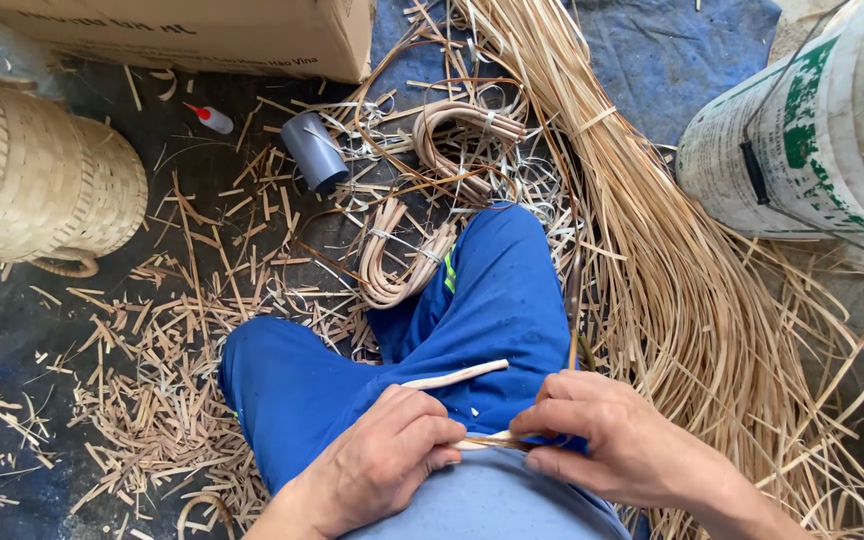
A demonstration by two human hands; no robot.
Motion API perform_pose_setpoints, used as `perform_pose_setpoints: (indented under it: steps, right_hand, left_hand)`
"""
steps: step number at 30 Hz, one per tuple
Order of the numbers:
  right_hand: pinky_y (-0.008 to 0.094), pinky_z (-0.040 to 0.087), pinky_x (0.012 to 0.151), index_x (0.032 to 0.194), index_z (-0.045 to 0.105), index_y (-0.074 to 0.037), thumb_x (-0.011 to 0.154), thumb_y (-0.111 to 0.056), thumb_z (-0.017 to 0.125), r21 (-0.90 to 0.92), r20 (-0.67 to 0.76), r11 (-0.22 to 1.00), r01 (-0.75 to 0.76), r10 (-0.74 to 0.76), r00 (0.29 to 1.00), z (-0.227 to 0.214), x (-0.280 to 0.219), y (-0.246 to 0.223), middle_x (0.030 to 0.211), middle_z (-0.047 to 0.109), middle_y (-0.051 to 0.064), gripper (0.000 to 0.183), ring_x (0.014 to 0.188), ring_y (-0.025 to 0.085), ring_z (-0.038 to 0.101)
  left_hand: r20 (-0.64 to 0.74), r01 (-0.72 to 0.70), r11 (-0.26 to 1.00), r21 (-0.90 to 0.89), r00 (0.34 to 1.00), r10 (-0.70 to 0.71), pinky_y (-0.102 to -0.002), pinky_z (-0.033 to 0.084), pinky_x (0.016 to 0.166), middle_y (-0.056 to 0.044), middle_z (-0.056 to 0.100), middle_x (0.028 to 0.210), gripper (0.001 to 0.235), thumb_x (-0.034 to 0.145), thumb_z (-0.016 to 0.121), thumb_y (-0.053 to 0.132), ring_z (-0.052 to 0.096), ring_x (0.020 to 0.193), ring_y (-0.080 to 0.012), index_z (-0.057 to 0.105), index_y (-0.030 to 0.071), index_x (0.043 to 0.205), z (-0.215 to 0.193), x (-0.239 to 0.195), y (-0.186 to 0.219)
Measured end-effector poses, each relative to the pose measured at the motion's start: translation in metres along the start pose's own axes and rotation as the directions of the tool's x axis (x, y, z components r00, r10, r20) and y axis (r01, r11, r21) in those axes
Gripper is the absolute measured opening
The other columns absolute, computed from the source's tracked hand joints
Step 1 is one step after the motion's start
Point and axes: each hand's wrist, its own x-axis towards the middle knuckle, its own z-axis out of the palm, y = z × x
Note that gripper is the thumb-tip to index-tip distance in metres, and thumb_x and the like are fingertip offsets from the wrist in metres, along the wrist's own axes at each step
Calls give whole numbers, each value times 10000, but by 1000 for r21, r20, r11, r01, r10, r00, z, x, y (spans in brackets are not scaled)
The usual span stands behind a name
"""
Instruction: The person sits on the floor and wraps thin rattan strips tightly around a curved bamboo handle, winding the strip along the bend and tucking the ends to secure them. Finished wrapped handles and loose strips are visible around them, and they use scissors to trim a strip near the end.
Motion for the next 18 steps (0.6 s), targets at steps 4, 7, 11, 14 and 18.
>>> perform_pose_setpoints:
  steps: [4,7,11,14,18]
  right_hand:
    - [369,512,720,966,753,-110,805,-166,791,-164,-151,977,138,-163,975,5,5,-7,877,665,41,175,837,236,645]
    - [362,516,743,935,724,-103,812,-147,774,-188,-204,970,156,-194,960,2,7,-9,906,672,37,139,864,233,650]
    - [347,538,764,881,713,-72,815,-175,791,-50,-156,999,22,-30,987,-4,9,9,870,688,42,145,880,225,675]
    - [328,545,740,899,753,-71,807,-229,810,22,-5,966,-257,257,966,-17,19,19,814,724,32,192,824,190,699]
    - [312,557,713,968,799,-61,802,-236,809,256,181,839,-480,447,876,-19,16,62,808,766,28,241,774,137,690]
  left_hand:
    - [-2,13,1000,9,1000,-13,-373,502,825,-81,635,982,244,884,795,82,634,921,-264,640,42,1068,2,-2,-1]
    - [-10,19,1000,10,1000,-19,-368,499,803,-79,639,984,244,890,795,84,637,910,-255,640,39,1074,4,-2,-2]
    - [-37,6,999,36,999,-4,-376,491,792,-81,630,991,254,896,791,83,629,899,-250,634,35,1090,8,0,-5]
    - [-71,-41,996,77,996,46,-392,502,837,-89,621,1019,272,891,780,80,630,943,-271,615,30,1101,11,1,-7]
    - [-25,24,999,28,999,-24,-389,498,810,-76,631,996,244,900,785,66,634,907,-258,629,37,1085,13,0,-8]
